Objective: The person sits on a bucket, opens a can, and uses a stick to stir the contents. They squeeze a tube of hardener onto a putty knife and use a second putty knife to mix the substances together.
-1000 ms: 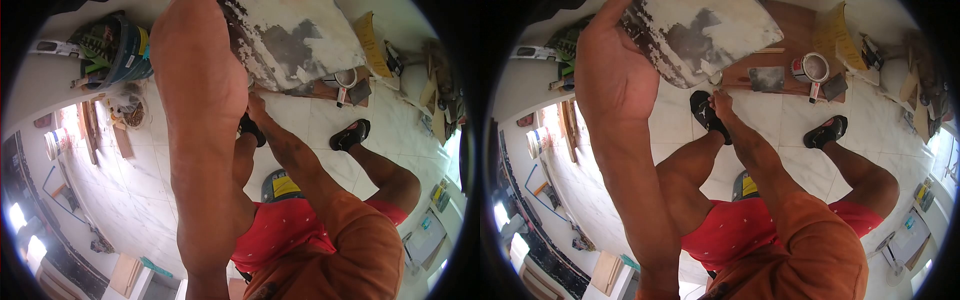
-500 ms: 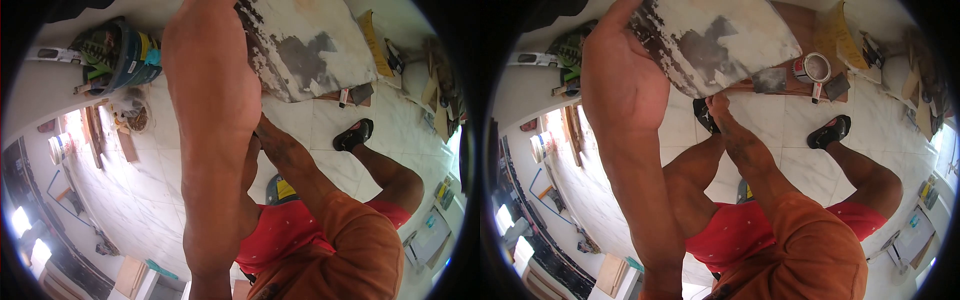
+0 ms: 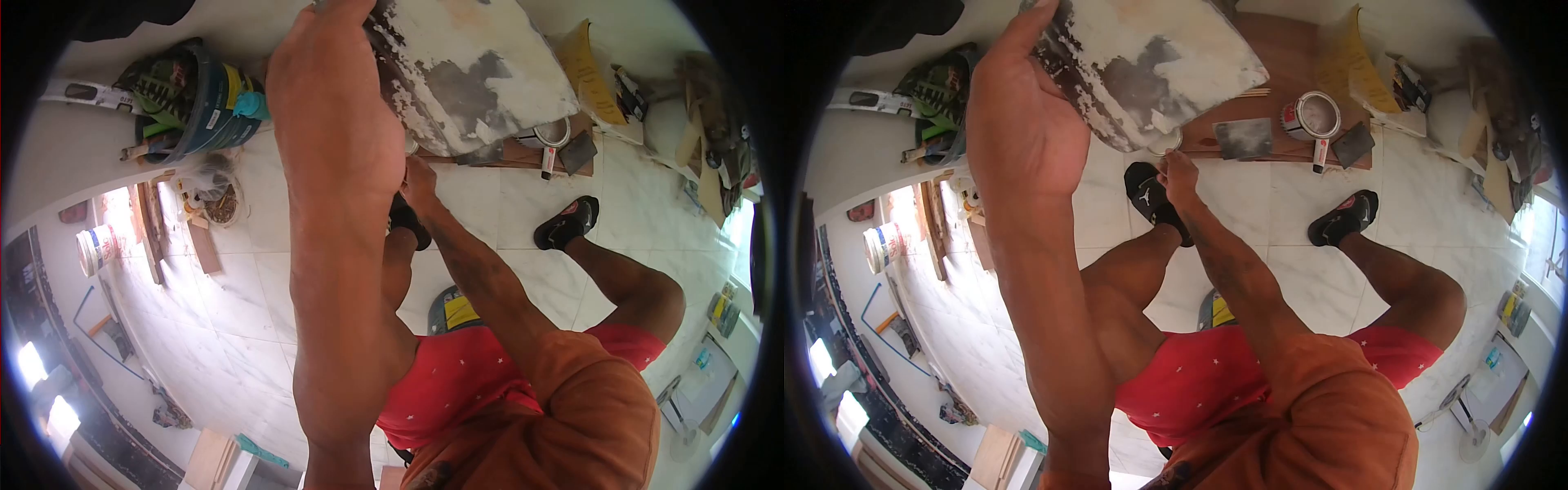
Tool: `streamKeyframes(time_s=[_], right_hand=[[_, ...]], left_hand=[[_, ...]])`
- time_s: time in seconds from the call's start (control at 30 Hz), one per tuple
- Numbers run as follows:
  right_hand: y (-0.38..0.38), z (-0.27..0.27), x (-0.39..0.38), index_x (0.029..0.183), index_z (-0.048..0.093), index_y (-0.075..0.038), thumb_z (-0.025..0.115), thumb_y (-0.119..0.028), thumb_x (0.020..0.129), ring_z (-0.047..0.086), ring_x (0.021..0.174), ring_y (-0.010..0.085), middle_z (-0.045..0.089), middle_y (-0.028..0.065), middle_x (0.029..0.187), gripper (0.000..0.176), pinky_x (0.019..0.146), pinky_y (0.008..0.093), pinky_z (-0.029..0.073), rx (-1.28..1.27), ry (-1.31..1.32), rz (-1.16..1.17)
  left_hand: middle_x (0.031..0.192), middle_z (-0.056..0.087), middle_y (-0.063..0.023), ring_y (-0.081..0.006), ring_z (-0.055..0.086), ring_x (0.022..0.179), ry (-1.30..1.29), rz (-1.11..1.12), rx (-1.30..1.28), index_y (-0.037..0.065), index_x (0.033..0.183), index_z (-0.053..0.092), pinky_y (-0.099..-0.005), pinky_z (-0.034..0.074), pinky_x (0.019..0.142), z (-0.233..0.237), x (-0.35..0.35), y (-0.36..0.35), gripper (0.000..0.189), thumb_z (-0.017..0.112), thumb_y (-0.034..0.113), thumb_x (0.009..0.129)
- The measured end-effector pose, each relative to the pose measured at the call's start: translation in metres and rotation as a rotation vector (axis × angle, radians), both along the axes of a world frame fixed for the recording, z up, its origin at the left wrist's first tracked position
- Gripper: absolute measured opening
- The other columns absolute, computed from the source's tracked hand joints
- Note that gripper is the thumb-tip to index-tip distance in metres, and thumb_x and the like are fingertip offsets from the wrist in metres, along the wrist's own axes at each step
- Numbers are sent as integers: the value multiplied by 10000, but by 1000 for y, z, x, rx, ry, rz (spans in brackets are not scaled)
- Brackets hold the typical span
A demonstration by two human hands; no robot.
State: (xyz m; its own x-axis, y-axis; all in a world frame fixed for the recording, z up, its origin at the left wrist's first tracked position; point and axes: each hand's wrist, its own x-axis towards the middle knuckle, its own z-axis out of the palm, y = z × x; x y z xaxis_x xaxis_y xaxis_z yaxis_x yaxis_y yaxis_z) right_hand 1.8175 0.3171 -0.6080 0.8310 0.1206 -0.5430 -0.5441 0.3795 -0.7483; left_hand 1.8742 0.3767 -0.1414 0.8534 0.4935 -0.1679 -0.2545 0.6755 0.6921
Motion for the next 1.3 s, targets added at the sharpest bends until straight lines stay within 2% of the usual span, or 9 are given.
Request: streamKeyframes(time_s=[0.07, 0.3, 0.4, 0.53, 0.67, 0.77, 1.0, 1.1, 1.3], right_hand=[[-25, 30, 16, 1041, 634, -76, 618, -187, 949, 618, 654, 132, 607, 18, 763, 146, 494, 286, 461, 151, 351, -39], [-52, 56, 44, 974, 639, -70, 632, -212, 951, 596, 686, 130, 618, 29, 761, 144, 572, 305, 476, -145, 398, 0], [-72, 65, 60, 965, 641, -46, 585, -229, 946, 644, 732, 177, 629, 81, 810, 193, 548, 338, 498, -637, 11, 383], [-70, 9, 121, 1035, 666, -32, 588, -189, 896, 654, 823, 236, 662, 133, 905, 224, 605, 391, 523, -1450, -1302, 366], [-50, 22, 167, 1038, 670, -38, 592, -186, 888, 654, 852, 240, 667, 126, 935, 224, 640, 392, 526, -1688, -1526, 680], [-41, 31, 183, 1040, 673, -43, 595, -183, 882, 654, 874, 243, 670, 120, 958, 225, 667, 392, 527, -1757, -1498, 868], [-36, 32, 204, 1046, 679, -55, 602, -177, 867, 655, 925, 249, 679, 108, 1010, 230, 728, 394, 532, -1760, -1612, 900], [-45, 70, 211, 1049, 682, -59, 605, -174, 861, 655, 947, 252, 682, 103, 1033, 233, 754, 394, 533, -1673, -1799, 736], [-142, 225, 242, 1053, 688, -69, 612, -169, 849, 656, 990, 257, 689, 92, 1078, 240, 807, 395, 537, -1417, -2272, 223]], left_hand=[[1091, 668, -191, -277, 654, 1010, -66, -95, -34, -93, 1123, 593, -375, 492, 948, -5, -6, 10, 289, 566, 127, 938], [1079, 677, -180, -272, 656, 1000, 317, 131, -56, -90, 1124, 602, -372, 485, 954, 33, 21, -5, 306, 575, 149, 936], [1070, 678, -181, -279, 660, 983, -51, -5, 42, -91, 1113, 606, -381, 491, 944, -10, 3, 9, 301, 577, 149, 935], [1013, 686, -158, -256, 676, 912, 22, 67, 99, -71, 1082, 617, -371, 529, 875, -6, 6, 0, 289, 572, 179, 943], [1190, 648, -129, -214, 622, 1049, 177, 30, 149, -39, 1209, 596, -343, 485, 953, -19, 8, 24, 311, 577, 161, 972], [1005, 615, -86, -164, 586, 873, 154, 45, 130, -34, 1111, 594, -314, 491, 810, -27, 11, 28, 276, 605, 182, 939], [1000, 625, -88, -168, 598, 872, 173, 72, 225, -23, 1103, 599, -316, 500, 791, -14, 14, 14, 268, 605, 177, 924], [1014, 630, -98, -182, 610, 886, 157, 54, 318, -32, 1099, 596, -325, 510, 793, -8, 6, 15, 269, 605, 162, 912], [1039, 637, -132, -228, 637, 900, 65, 40, 389, -57, 1092, 581, -355, 534, 802, -20, 13, 17, 280, 622, 106, 868]])
